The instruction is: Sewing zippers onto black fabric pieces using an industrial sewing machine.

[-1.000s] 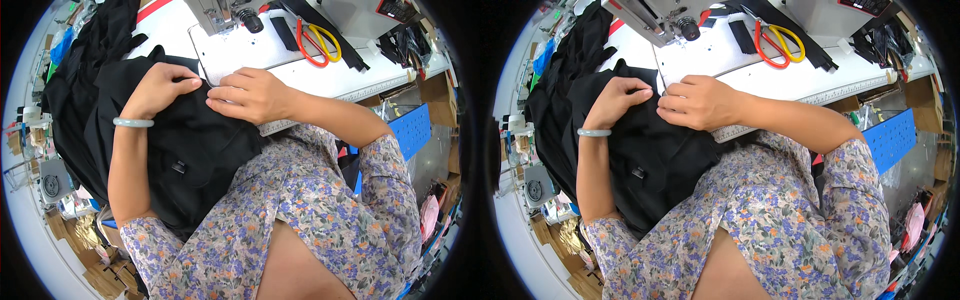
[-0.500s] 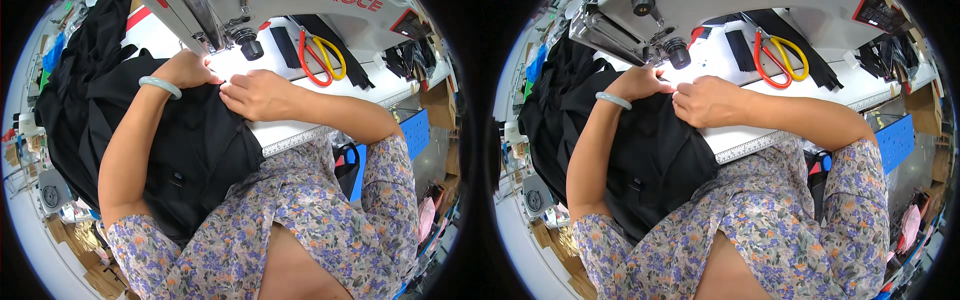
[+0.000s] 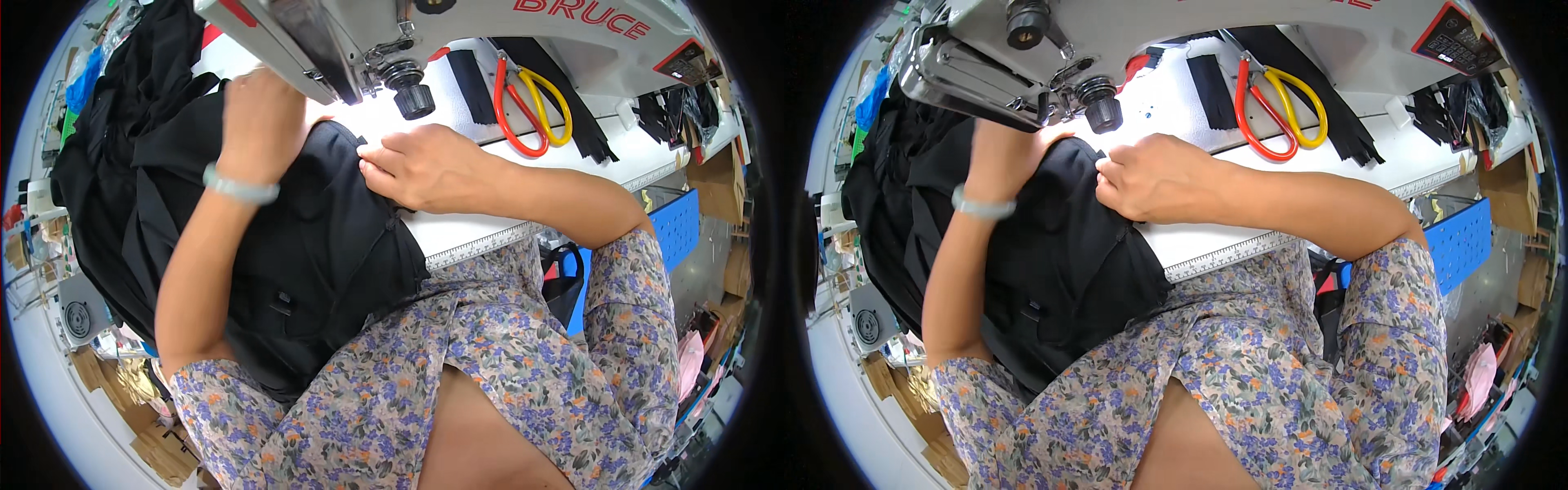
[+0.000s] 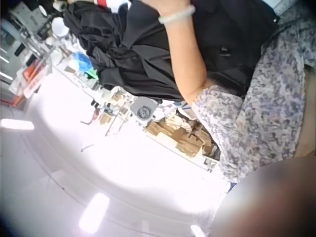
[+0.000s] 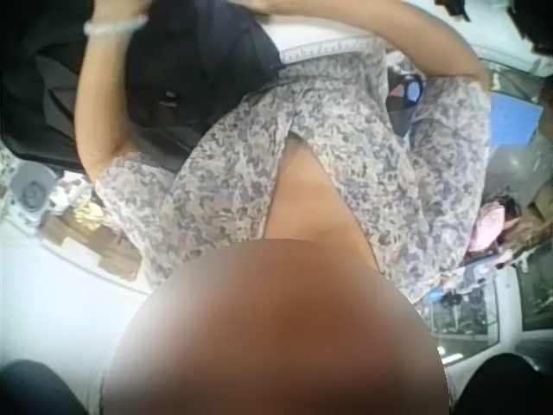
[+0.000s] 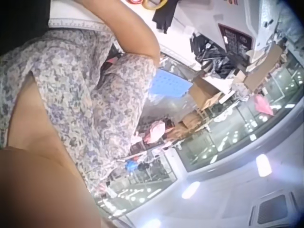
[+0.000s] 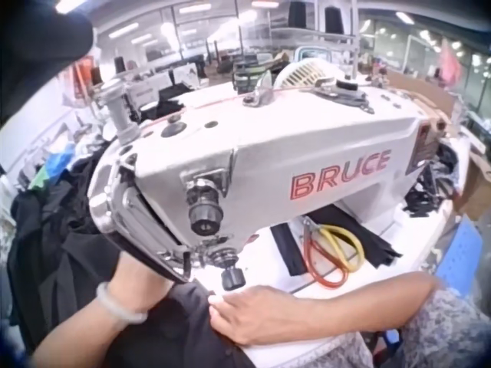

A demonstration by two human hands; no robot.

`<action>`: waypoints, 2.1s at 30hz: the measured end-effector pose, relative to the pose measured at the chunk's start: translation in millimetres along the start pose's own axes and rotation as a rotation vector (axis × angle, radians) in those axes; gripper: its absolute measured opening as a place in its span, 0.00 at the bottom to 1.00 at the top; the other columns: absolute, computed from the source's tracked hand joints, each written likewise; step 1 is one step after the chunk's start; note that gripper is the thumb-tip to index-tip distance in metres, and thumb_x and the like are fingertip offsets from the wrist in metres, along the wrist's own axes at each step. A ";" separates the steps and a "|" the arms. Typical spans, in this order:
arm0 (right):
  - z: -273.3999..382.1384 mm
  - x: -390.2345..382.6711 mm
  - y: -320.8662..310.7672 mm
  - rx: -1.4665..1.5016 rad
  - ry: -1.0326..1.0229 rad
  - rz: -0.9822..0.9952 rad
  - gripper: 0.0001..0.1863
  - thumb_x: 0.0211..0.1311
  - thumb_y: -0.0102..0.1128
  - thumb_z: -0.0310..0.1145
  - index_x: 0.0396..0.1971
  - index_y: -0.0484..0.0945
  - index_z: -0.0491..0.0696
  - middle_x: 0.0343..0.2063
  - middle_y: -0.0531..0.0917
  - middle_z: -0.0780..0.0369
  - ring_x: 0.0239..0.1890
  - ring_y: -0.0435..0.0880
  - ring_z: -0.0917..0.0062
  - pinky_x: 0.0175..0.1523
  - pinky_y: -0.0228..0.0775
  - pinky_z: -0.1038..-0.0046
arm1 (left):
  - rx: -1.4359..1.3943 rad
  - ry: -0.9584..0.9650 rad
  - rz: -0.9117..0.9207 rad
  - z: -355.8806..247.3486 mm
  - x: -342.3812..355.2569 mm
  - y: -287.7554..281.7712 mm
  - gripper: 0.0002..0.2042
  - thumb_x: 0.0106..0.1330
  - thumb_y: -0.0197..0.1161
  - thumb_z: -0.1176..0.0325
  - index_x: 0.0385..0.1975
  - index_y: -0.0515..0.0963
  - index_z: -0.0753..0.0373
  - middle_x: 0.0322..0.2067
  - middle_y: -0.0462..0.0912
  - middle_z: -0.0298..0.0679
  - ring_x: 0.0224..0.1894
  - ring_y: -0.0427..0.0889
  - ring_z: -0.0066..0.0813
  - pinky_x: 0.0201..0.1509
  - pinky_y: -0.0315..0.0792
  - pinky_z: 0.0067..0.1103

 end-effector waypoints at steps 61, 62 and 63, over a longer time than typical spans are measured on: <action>-28.8 5.0 15.4 -0.012 0.360 0.069 0.11 0.51 0.55 0.29 0.36 0.76 0.50 0.31 0.74 0.64 0.33 0.79 0.70 0.30 0.72 0.71 | -0.555 -0.102 -0.265 -7.5 -11.3 39.3 0.07 0.51 0.70 0.71 0.19 0.80 0.67 0.16 0.74 0.43 0.23 0.72 0.38 0.31 0.69 0.27; -29.2 4.2 16.3 -0.019 0.361 0.063 0.11 0.51 0.55 0.29 0.36 0.76 0.50 0.31 0.74 0.64 0.33 0.79 0.70 0.30 0.72 0.71 | -0.559 -0.089 -0.297 -10.7 -10.9 36.9 0.07 0.51 0.70 0.71 0.19 0.81 0.67 0.16 0.74 0.43 0.22 0.72 0.38 0.31 0.69 0.27; -29.4 3.3 17.2 -0.011 0.357 0.043 0.10 0.51 0.54 0.28 0.36 0.76 0.51 0.31 0.74 0.64 0.32 0.79 0.70 0.29 0.72 0.70 | -0.563 -0.075 -0.329 -12.7 -10.7 35.2 0.06 0.51 0.69 0.71 0.20 0.81 0.67 0.15 0.74 0.43 0.22 0.72 0.38 0.31 0.69 0.27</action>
Point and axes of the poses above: each hand's wrist, its own x-axis towards the middle knuckle, its own y-axis out of the palm, z = x × y, the point moved 3 cm from there along x, towards the middle knuckle
